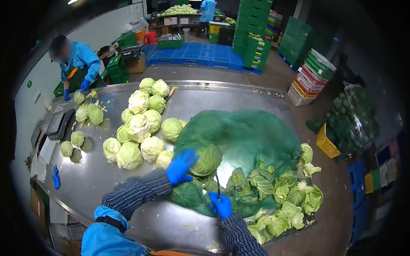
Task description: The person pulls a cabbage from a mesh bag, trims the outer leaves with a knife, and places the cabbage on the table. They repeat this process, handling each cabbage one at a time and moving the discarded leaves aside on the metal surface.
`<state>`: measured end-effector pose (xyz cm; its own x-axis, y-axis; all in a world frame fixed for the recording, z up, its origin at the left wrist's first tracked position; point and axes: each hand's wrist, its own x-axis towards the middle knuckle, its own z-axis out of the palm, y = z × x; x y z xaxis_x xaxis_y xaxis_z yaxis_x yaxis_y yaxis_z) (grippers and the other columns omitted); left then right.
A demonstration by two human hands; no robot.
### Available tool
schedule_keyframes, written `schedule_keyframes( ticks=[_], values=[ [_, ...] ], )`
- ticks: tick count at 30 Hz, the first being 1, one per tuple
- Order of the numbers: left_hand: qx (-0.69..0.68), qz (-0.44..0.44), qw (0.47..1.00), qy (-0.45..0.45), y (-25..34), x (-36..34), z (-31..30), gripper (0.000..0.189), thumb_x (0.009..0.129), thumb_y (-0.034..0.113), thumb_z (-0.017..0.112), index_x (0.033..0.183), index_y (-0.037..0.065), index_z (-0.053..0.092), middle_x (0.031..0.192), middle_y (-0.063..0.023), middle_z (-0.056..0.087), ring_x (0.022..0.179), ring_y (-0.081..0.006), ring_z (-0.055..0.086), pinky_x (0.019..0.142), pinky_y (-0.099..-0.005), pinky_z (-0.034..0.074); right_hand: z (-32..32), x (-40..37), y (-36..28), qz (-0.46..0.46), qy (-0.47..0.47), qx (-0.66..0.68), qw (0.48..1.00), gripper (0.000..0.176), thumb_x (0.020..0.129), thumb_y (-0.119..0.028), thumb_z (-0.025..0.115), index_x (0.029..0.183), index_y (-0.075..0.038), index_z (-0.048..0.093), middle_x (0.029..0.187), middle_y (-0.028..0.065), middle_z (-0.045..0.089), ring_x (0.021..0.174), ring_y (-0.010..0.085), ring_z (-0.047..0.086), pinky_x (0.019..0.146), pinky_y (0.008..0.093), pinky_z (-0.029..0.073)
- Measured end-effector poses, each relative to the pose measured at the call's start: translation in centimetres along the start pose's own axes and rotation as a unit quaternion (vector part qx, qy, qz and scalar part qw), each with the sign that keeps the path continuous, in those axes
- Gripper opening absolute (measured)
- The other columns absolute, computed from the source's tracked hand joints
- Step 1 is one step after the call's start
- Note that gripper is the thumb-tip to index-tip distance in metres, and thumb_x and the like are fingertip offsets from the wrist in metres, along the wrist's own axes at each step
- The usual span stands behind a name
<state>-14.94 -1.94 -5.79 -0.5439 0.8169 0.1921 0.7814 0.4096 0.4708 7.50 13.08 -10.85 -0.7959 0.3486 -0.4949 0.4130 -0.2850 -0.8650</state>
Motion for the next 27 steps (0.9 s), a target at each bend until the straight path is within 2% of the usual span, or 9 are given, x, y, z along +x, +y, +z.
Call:
schedule_keyframes(
  ticks=[4,6,9,12,15,20,24,25,27],
  values=[
    [0.088,0.346,0.934,0.005,2.8,-0.5,1.9,0.031,0.076,0.018,0.06,0.106,0.011,0.061,0.108,-0.0107,0.06,0.1,-0.0327,0.057,0.083,-0.0469,0.046,4.1,-7.9,1.1,-0.047,-0.017,0.109,0.993,0.026,0.084,-0.018,0.065,0.102,0.001,0.064,0.063,0.0023,0.059,0.049,0.0086,0.052,0.044,0.0228,0.041],
    [-0.084,0.234,0.938,-0.241,4.9,-1.3,3.0,0.022,0.078,0.015,0.057,0.098,0.011,0.063,0.092,-0.0109,0.064,0.083,-0.0313,0.063,0.07,-0.0418,0.051,5.9,-10.6,0.8,-0.038,-0.033,0.056,0.997,0.026,0.085,-0.016,0.064,0.104,0.0,0.064,0.067,0.0029,0.061,0.051,0.0088,0.052,0.048,0.0226,0.042],
    [-0.003,0.201,0.972,-0.123,1.4,-2.9,9.8,0.016,0.079,0.021,0.055,0.084,0.007,0.062,0.074,-0.0079,0.063,0.059,-0.0297,0.061,0.052,-0.0453,0.046,6.5,-11.4,-0.7,-0.041,-0.093,0.024,0.994,0.029,0.086,-0.017,0.063,0.111,-0.001,0.062,0.077,0.0039,0.064,0.054,0.0059,0.052,0.049,0.0197,0.042],
    [0.125,0.042,0.989,-0.073,1.7,-3.2,3.4,0.015,0.074,0.016,0.062,0.083,0.004,0.064,0.07,-0.0164,0.061,0.061,-0.0324,0.061,0.053,-0.041,0.05,6.3,-10.4,0.1,-0.052,-0.08,0.065,0.993,0.037,0.087,-0.018,0.061,0.121,-0.003,0.056,0.075,0.0034,0.063,0.049,0.0045,0.047,0.045,0.0175,0.038],
    [0.259,-0.018,0.931,-0.258,-1.6,-5.6,1.4,0.064,0.054,0.03,0.081,0.106,0.001,0.055,0.076,-0.0161,0.061,0.071,-0.0328,0.062,0.062,-0.0422,0.05,6.9,-9.1,-1.8,-0.013,-0.111,-0.005,0.994,0.037,0.087,-0.017,0.06,0.12,-0.002,0.056,0.078,0.0038,0.064,0.048,0.0056,0.048,0.044,0.0186,0.039],
    [0.157,-0.01,0.98,-0.121,-0.6,-8.1,3.1,0.077,0.049,0.028,0.084,0.112,0.003,0.05,0.095,-0.0164,0.055,0.09,-0.0328,0.056,0.075,-0.0421,0.047,5.8,-3.9,-4.6,-0.106,0.054,-0.012,0.993,0.026,0.085,-0.014,0.062,0.108,-0.005,0.064,0.079,0.005,0.065,0.042,0.0079,0.044,0.039,0.0219,0.036],
    [0.131,0.279,0.951,-0.007,2.9,-10.0,4.0,0.099,0.052,0.021,0.083,0.136,0.005,0.035,0.123,-0.0221,0.046,0.103,-0.0336,0.052,0.089,-0.0405,0.046,2.4,0.0,-3.0,-0.08,0.058,-0.059,0.993,0.029,0.083,-0.015,0.064,0.11,-0.004,0.063,0.075,0.0052,0.063,0.041,0.0078,0.043,0.038,0.0223,0.035],
    [0.079,0.217,0.958,-0.171,4.0,-9.6,1.6,0.109,0.056,0.025,0.083,0.144,0.007,0.021,0.134,-0.0246,0.038,0.114,-0.0367,0.048,0.098,-0.042,0.041,1.8,0.7,-1.2,-0.068,0.055,-0.049,0.995,0.033,0.082,-0.019,0.067,0.112,-0.005,0.062,0.069,0.0032,0.06,0.04,0.0089,0.044,0.037,0.0234,0.035],
    [-0.059,0.094,0.979,-0.17,1.5,-10.5,5.9,0.111,0.056,0.027,0.084,0.144,0.007,0.019,0.135,-0.0248,0.037,0.118,-0.0381,0.044,0.1,-0.0428,0.039,1.3,0.0,-0.4,-0.027,0.047,-0.008,0.999,0.035,0.082,-0.021,0.067,0.113,-0.005,0.061,0.066,0.0025,0.059,0.04,0.01,0.044,0.036,0.0242,0.035]
  ],
)
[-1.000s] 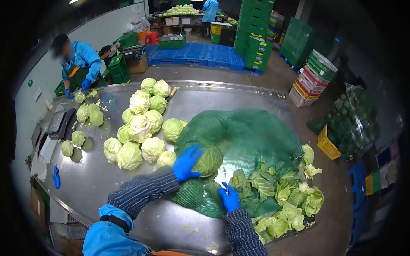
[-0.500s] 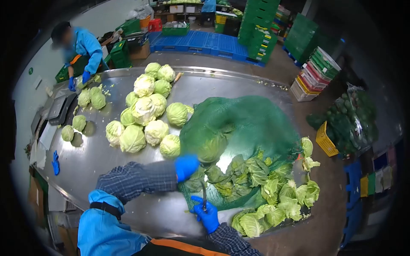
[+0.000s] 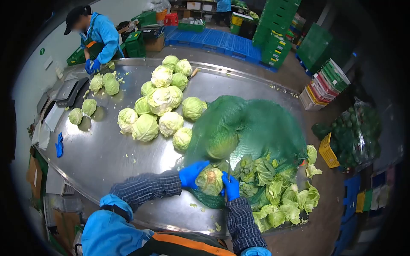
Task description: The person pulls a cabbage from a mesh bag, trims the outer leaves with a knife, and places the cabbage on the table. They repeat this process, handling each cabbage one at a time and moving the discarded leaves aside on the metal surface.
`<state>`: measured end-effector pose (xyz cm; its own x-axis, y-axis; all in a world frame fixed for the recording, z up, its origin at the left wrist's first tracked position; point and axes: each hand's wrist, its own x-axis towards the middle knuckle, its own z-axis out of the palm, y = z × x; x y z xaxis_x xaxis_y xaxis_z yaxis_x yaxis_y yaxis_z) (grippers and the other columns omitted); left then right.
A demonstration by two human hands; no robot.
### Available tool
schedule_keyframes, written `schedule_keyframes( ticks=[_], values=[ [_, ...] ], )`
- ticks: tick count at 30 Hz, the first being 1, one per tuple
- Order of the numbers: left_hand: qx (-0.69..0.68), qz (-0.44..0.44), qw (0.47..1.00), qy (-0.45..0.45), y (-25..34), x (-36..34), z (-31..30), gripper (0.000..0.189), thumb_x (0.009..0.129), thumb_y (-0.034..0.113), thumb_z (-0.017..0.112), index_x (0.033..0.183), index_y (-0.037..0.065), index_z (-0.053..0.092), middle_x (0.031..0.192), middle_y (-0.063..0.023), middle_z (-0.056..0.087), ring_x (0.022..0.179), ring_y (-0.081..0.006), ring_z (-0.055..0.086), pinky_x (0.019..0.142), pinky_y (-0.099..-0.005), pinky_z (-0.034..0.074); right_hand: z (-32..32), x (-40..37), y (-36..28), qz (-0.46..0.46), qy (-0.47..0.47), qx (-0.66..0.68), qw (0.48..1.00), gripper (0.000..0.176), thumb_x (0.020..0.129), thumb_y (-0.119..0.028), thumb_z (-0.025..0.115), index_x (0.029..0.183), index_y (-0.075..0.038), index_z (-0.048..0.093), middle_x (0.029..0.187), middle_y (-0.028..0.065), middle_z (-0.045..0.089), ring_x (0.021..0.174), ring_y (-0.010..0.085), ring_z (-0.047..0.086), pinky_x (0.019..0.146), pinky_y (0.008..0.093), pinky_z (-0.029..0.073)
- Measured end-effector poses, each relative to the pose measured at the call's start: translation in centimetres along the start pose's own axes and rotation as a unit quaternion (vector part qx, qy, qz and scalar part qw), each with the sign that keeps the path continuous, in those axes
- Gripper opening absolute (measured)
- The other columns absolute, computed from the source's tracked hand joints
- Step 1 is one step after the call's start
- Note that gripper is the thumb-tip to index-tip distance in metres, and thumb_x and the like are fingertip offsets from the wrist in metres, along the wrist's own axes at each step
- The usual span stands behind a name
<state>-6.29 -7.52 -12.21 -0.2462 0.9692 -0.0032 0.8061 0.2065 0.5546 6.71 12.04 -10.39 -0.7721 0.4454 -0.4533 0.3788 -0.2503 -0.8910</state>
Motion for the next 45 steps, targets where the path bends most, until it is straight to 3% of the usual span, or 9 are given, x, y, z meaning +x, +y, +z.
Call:
schedule_keyframes(
  ticks=[10,18,23,24,28,37,38,44,45],
  values=[
    [-0.315,-0.022,0.927,0.204,2.7,1.4,0.9,0.117,0.049,0.033,0.09,0.142,0.004,0.025,0.139,-0.0172,0.036,0.132,-0.0303,0.031,0.109,-0.0401,0.026,-1.1,-2.5,-0.3,-0.041,-0.03,0.292,0.955,0.05,0.086,-0.017,0.061,0.131,-0.003,0.044,0.12,0.0089,0.056,0.1,0.0156,0.057,0.077,0.0301,0.049],
    [-0.576,0.072,0.792,0.189,11.7,5.9,-5.2,0.119,0.047,0.036,0.09,0.141,0.006,0.025,0.139,-0.0131,0.036,0.126,-0.03,0.039,0.105,-0.0442,0.034,-5.7,-12.1,-11.4,-0.135,0.025,0.176,0.975,0.058,0.083,-0.018,0.066,0.135,-0.008,0.043,0.066,-0.0042,0.048,0.048,0.0045,0.043,0.044,0.0194,0.035],
    [-0.856,-0.126,0.496,0.066,11.5,6.8,1.4,0.069,0.085,0.042,0.057,0.14,0.01,0.031,0.142,-0.0123,0.037,0.128,-0.0334,0.036,0.106,-0.0501,0.032,-12.1,-15.3,-8.1,-0.118,0.027,0.196,0.973,0.054,0.082,-0.02,0.067,0.13,-0.004,0.048,0.075,-0.0004,0.055,0.045,0.0059,0.046,0.041,0.0208,0.039],
    [-0.937,0.091,0.337,-0.033,12.7,8.4,2.4,0.058,0.094,0.046,0.038,0.14,0.012,0.033,0.144,-0.0112,0.034,0.129,-0.0339,0.035,0.106,-0.0522,0.029,-14.1,-14.1,-3.3,-0.081,0.077,0.24,0.964,0.049,0.083,-0.019,0.065,0.127,-0.002,0.051,0.093,0.0046,0.061,0.043,0.0063,0.047,0.039,0.0213,0.04],
    [-0.832,-0.048,0.547,0.076,15.8,9.6,6.3,0.058,0.093,0.043,0.041,0.141,0.012,0.031,0.144,-0.012,0.033,0.129,-0.0339,0.036,0.106,-0.0531,0.03,-21.2,-12.4,9.5,-0.004,0.067,0.183,0.981,0.059,0.082,-0.016,0.065,0.135,-0.007,0.041,0.113,0.0096,0.06,0.043,0.006,0.047,0.037,0.0201,0.039],
    [-0.801,-0.204,0.558,0.073,25.4,18.9,13.7,0.078,0.073,0.015,0.066,0.139,0.0,0.028,0.139,-0.0136,0.04,0.127,-0.0302,0.04,0.106,-0.0434,0.035,-45.2,-2.7,8.9,-0.02,-0.002,0.086,0.996,0.052,0.086,-0.016,0.063,0.134,-0.017,0.045,0.099,0.0024,0.066,0.04,0.0048,0.041,0.035,0.0206,0.035],
    [-0.766,-0.224,0.6,0.063,26.5,20.6,13.9,0.082,0.07,0.017,0.07,0.14,0.002,0.029,0.138,-0.0127,0.041,0.125,-0.0288,0.042,0.106,-0.0425,0.035,-48.3,0.3,10.9,-0.238,-0.037,-0.113,0.964,0.052,0.085,-0.019,0.064,0.134,-0.017,0.046,0.1,0.0034,0.066,0.039,0.0061,0.041,0.034,0.0213,0.036],
    [-0.307,-0.071,0.931,0.186,29.4,30.0,18.1,0.095,0.056,0.029,0.087,0.133,0.003,0.038,0.13,-0.0154,0.042,0.121,-0.0289,0.042,0.105,-0.0393,0.033,-46.1,-4.5,1.5,-0.043,-0.047,0.045,0.997,0.068,0.076,-0.014,0.072,0.136,-0.009,0.042,0.119,0.0036,0.059,0.053,0.0018,0.047,0.04,0.0171,0.036],
    [-0.218,-0.026,0.961,0.169,29.5,30.3,18.6,0.095,0.056,0.03,0.087,0.133,0.003,0.039,0.128,-0.0156,0.043,0.119,-0.0298,0.042,0.105,-0.04,0.033,-44.8,-5.8,0.8,-0.028,-0.013,0.073,0.997,0.076,0.071,-0.007,0.076,0.137,-0.002,0.038,0.129,0.0078,0.05,0.108,0.0138,0.053,0.082,0.025,0.047]
  ],
)
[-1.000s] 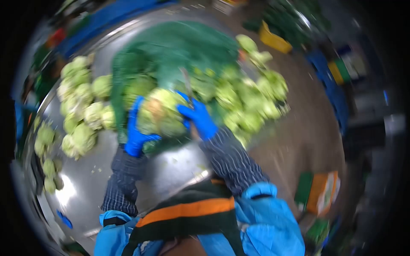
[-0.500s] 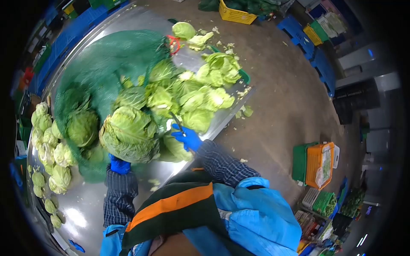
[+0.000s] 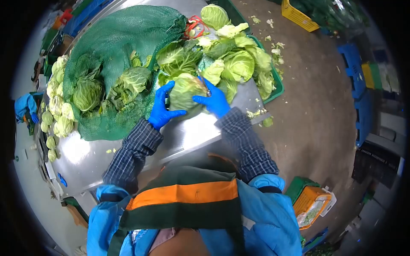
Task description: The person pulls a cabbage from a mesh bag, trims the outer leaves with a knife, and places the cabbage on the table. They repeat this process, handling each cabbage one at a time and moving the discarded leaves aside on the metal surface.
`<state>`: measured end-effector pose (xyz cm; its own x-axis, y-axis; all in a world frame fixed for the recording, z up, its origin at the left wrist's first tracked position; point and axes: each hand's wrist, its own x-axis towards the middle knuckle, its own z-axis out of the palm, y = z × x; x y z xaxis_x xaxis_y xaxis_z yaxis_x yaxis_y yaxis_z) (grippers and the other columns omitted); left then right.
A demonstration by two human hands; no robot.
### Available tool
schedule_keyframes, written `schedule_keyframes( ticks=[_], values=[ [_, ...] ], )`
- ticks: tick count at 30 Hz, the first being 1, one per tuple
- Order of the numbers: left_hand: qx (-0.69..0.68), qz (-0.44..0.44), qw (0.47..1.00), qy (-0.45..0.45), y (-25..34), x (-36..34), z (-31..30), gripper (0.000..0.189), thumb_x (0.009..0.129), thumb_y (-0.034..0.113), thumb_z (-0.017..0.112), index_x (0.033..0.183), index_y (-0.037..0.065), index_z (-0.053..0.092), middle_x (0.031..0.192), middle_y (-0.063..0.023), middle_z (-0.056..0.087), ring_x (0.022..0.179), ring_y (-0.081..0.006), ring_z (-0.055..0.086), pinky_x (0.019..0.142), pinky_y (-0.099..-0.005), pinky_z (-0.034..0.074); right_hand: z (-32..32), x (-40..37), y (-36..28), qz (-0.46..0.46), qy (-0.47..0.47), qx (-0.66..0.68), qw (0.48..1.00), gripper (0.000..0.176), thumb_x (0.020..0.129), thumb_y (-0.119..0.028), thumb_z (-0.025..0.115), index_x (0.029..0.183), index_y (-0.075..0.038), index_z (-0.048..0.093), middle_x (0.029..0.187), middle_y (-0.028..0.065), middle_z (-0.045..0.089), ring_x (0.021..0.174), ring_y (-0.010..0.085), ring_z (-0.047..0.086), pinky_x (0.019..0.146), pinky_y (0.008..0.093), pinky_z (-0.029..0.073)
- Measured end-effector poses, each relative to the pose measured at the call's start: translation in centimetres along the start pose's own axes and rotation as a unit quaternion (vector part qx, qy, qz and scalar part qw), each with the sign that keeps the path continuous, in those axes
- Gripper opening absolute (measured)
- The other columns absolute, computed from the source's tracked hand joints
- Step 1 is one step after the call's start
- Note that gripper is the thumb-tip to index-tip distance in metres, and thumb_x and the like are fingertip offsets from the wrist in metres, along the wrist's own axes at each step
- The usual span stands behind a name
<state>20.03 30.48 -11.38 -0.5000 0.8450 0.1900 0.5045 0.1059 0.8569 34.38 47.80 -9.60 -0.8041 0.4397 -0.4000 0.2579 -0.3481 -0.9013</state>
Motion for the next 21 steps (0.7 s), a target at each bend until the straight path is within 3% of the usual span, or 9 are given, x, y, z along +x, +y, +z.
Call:
schedule_keyframes(
  ticks=[1,2,4,6,9,12,13,18,21],
  values=[
    [-0.06,-0.077,0.995,-0.028,0.6,-0.1,0.3,0.094,0.055,0.035,0.086,0.131,0.003,0.04,0.127,-0.0168,0.044,0.119,-0.0327,0.042,0.104,-0.0413,0.032,-0.6,0.0,1.2,-0.015,-0.015,0.034,0.999,0.079,0.071,-0.007,0.077,0.138,-0.001,0.036,0.13,0.0082,0.049,0.114,0.0157,0.049,0.091,0.0277,0.042],
    [-0.062,-0.076,0.995,-0.029,1.2,0.8,-0.1,0.094,0.055,0.035,0.086,0.131,0.003,0.04,0.127,-0.0168,0.044,0.119,-0.0327,0.042,0.104,-0.0413,0.032,-1.1,0.0,1.6,-0.03,-0.03,0.066,0.997,0.081,0.07,-0.007,0.078,0.138,-0.001,0.035,0.132,0.0087,0.048,0.12,0.0177,0.045,0.1,0.0305,0.036],
    [0.17,0.035,0.982,-0.072,2.1,2.1,-1.2,0.093,0.055,0.038,0.085,0.13,0.004,0.041,0.126,-0.019,0.046,0.116,-0.0359,0.043,0.104,-0.0416,0.032,-1.4,-0.7,1.9,-0.024,-0.025,0.03,0.999,0.081,0.07,-0.009,0.079,0.138,0.0,0.035,0.131,0.0098,0.049,0.12,0.0188,0.046,0.099,0.0307,0.038],
    [0.133,0.082,0.987,-0.028,0.8,3.1,0.2,0.095,0.054,0.04,0.084,0.13,0.004,0.04,0.123,-0.0207,0.047,0.111,-0.0378,0.046,0.101,-0.0432,0.035,-1.3,-1.0,1.6,-0.026,-0.02,-0.003,0.999,0.08,0.07,-0.011,0.079,0.137,0.001,0.036,0.13,0.011,0.05,0.119,0.0198,0.047,0.097,0.031,0.039],
    [0.176,-0.062,0.971,-0.148,2.1,4.4,0.8,0.107,0.047,0.041,0.085,0.133,0.002,0.034,0.125,-0.0235,0.043,0.113,-0.0378,0.045,0.096,-0.0456,0.04,-2.0,-1.7,1.8,-0.161,0.159,-0.311,0.923,0.065,0.074,-0.016,0.075,0.13,-0.004,0.044,0.112,0.0161,0.056,0.103,0.0278,0.057,0.089,0.0339,0.046],
    [0.228,-0.129,0.955,-0.14,3.1,4.3,2.4,0.113,0.044,0.041,0.087,0.134,0.0,0.032,0.125,-0.0257,0.041,0.116,-0.0387,0.043,0.101,-0.043,0.036,-1.9,-4.0,0.7,-0.133,0.154,-0.343,0.917,0.054,0.08,-0.018,0.069,0.128,-0.01,0.046,0.11,0.0152,0.057,0.095,0.0273,0.06,0.082,0.0351,0.049],
    [0.214,-0.113,0.962,-0.128,1.1,4.0,3.5,0.121,0.042,0.045,0.085,0.138,0.001,0.025,0.131,-0.0268,0.034,0.116,-0.0405,0.042,0.098,-0.0452,0.038,-1.4,-4.9,0.6,-0.131,0.157,-0.35,0.914,0.043,0.086,-0.022,0.061,0.125,-0.014,0.047,0.106,0.0165,0.059,0.089,0.0297,0.062,0.076,0.0389,0.05],
    [0.146,-0.118,0.975,-0.116,1.0,4.0,4.4,0.123,0.045,0.045,0.085,0.138,-0.002,0.02,0.133,-0.0272,0.033,0.116,-0.0427,0.041,0.099,-0.0476,0.037,-1.0,-6.5,1.7,-0.107,0.156,-0.442,0.877,0.03,0.09,-0.026,0.051,0.116,-0.013,0.049,0.091,0.0185,0.063,0.08,0.0377,0.062,0.069,0.0465,0.049],
    [0.214,-0.15,0.955,-0.139,2.1,4.3,4.8,0.123,0.047,0.045,0.084,0.139,-0.002,0.018,0.132,-0.027,0.033,0.116,-0.0425,0.041,0.098,-0.0472,0.038,0.1,-5.4,1.6,0.01,0.119,-0.554,0.824,0.019,0.09,-0.02,0.043,0.104,-0.009,0.049,0.08,0.0208,0.062,0.077,0.0391,0.061,0.065,0.0507,0.047]
  ],
)
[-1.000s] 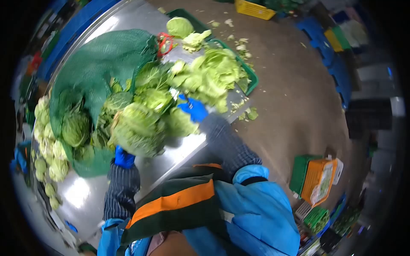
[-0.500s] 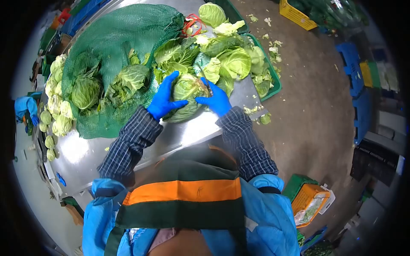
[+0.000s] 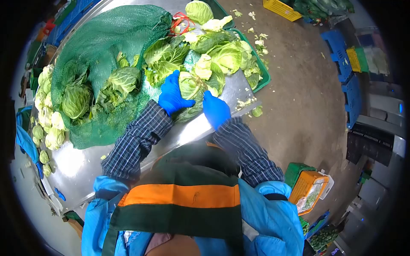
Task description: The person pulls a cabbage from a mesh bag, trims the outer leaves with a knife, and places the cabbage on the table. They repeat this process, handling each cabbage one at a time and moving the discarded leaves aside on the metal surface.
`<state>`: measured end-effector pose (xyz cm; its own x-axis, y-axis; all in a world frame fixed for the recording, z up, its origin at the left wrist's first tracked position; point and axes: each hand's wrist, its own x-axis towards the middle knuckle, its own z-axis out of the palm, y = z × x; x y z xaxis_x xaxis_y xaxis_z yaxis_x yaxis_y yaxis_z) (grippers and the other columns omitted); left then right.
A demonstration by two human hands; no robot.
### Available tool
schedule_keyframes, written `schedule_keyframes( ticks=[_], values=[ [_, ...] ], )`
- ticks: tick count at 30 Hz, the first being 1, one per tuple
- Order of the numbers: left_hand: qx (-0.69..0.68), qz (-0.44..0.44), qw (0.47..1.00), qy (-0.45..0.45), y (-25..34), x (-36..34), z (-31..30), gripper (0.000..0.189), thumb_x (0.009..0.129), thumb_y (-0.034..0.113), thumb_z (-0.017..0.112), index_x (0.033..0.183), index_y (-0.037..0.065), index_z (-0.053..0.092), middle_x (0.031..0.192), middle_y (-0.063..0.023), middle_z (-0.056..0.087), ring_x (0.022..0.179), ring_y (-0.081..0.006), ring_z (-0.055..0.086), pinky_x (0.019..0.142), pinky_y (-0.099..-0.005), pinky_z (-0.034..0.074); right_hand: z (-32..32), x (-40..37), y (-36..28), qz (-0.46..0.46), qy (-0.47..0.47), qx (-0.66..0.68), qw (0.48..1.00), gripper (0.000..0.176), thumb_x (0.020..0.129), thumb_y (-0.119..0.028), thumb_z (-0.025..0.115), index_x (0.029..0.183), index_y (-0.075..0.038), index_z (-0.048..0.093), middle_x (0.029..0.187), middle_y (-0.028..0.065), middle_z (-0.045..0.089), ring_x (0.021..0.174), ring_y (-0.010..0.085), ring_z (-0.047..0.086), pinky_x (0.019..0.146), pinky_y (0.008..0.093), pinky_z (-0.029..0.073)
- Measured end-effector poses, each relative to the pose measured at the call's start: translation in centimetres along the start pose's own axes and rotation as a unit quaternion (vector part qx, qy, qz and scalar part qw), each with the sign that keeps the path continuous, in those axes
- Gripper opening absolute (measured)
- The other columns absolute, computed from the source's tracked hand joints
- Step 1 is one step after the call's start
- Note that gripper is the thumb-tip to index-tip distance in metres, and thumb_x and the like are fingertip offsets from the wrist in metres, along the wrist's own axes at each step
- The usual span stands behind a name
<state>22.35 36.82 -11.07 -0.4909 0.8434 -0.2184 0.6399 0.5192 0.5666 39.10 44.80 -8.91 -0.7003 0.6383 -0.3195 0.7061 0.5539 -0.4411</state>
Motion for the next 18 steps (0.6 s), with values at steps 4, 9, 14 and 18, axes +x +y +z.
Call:
schedule_keyframes(
  ticks=[4,9,14,18],
  values=[
    [-0.055,0.034,0.998,0.02,-0.8,0.2,0.1,0.124,0.047,0.044,0.084,0.14,-0.001,0.016,0.131,-0.0283,0.033,0.116,-0.0438,0.04,0.097,-0.048,0.038,0.9,1.7,0.1,-0.026,0.036,-0.044,0.998,0.021,0.088,-0.016,0.043,0.103,-0.003,0.051,0.076,0.0202,0.062,0.071,0.038,0.062,0.062,0.0496,0.048],
    [-0.039,0.016,0.998,0.046,-0.1,-0.1,0.6,0.123,0.047,0.041,0.084,0.14,-0.001,0.016,0.128,-0.0294,0.035,0.112,-0.0432,0.042,0.094,-0.0488,0.04,3.9,2.5,2.7,-0.087,0.089,-0.058,0.991,0.025,0.087,-0.014,0.045,0.107,0.0,0.05,0.078,0.0216,0.063,0.074,0.036,0.064,0.061,0.0465,0.05],
    [-0.024,0.027,0.999,0.035,-1.4,0.3,0.7,0.121,0.048,0.042,0.085,0.139,-0.001,0.017,0.125,-0.0281,0.036,0.109,-0.0413,0.045,0.09,-0.0473,0.042,-0.6,0.7,-0.1,0.02,-0.067,-0.08,0.994,0.021,0.089,-0.014,0.044,0.101,0.002,0.05,0.085,0.023,0.062,0.077,0.0388,0.062,0.064,0.0466,0.05],
    [-0.056,0.002,0.998,0.017,-0.8,0.0,0.3,0.123,0.049,0.041,0.084,0.141,0.0,0.014,0.13,-0.0276,0.034,0.116,-0.042,0.04,0.099,-0.0463,0.036,2.4,1.4,3.6,-0.125,0.036,-0.06,0.99,0.027,0.088,-0.016,0.045,0.108,0.002,0.049,0.09,0.024,0.062,0.082,0.0383,0.061,0.068,0.0465,0.049]
  ],
)
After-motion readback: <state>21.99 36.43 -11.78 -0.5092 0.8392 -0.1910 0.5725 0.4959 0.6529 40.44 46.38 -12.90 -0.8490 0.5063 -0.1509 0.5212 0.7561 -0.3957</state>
